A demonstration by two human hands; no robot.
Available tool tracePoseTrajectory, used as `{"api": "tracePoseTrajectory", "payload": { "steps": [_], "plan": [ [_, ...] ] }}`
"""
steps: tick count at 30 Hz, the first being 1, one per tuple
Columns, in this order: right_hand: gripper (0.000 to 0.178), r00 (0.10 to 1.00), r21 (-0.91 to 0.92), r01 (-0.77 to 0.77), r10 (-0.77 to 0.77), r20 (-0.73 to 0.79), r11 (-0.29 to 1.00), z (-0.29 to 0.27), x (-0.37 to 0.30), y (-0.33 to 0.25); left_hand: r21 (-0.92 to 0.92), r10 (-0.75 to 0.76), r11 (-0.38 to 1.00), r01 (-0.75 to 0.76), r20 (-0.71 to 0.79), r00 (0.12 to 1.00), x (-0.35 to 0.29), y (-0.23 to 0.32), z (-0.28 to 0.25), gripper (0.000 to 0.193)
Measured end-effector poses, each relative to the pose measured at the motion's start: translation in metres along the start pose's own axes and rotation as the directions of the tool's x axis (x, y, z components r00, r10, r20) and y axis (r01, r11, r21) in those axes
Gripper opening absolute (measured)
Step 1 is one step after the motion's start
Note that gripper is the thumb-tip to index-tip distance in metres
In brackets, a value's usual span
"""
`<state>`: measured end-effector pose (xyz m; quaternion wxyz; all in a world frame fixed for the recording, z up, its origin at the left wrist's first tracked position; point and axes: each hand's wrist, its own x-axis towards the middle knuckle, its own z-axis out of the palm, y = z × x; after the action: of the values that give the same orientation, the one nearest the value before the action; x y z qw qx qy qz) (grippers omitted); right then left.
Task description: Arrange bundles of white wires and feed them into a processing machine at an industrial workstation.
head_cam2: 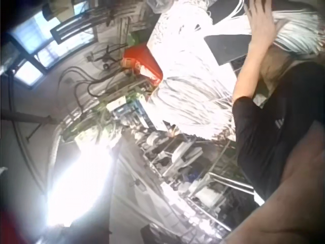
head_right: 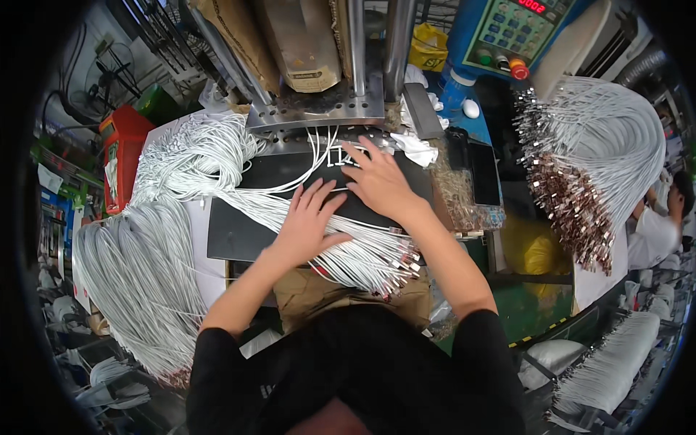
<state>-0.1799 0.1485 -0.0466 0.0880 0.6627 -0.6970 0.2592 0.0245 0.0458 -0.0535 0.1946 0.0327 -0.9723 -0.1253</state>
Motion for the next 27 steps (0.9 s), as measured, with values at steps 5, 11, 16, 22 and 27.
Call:
{"api": "tracePoseTrajectory", "payload": {
  "steps": [5,11,16,22,27],
  "plan": [
    [0.013,0.952,0.294,-0.214,0.266,-0.148,0.931,-0.014,-0.033,0.007,-0.054,-0.118,0.987,0.149,0.374,0.92,0.011,-0.064,-0.031,0.069],
    [0.019,0.343,0.423,-0.731,0.825,-0.449,0.535,-0.028,-0.251,0.003,-0.007,-0.145,0.986,0.166,0.454,0.879,-0.002,-0.112,-0.077,0.043],
    [0.013,0.389,0.191,-0.869,0.869,-0.305,0.456,0.024,-0.347,-0.009,-0.39,-0.463,0.729,0.563,0.325,0.825,0.004,-0.12,-0.085,0.03],
    [0.055,0.851,0.178,-0.436,0.469,-0.238,0.882,-0.059,-0.111,-0.055,-0.204,-0.055,0.97,0.135,0.356,0.933,0.031,-0.037,-0.005,0.032],
    [0.062,0.835,0.125,-0.478,0.406,0.37,0.869,-0.054,-0.015,-0.056,-0.548,-0.094,0.803,0.234,0.271,0.958,0.062,-0.009,-0.032,0.029]
  ]
}}
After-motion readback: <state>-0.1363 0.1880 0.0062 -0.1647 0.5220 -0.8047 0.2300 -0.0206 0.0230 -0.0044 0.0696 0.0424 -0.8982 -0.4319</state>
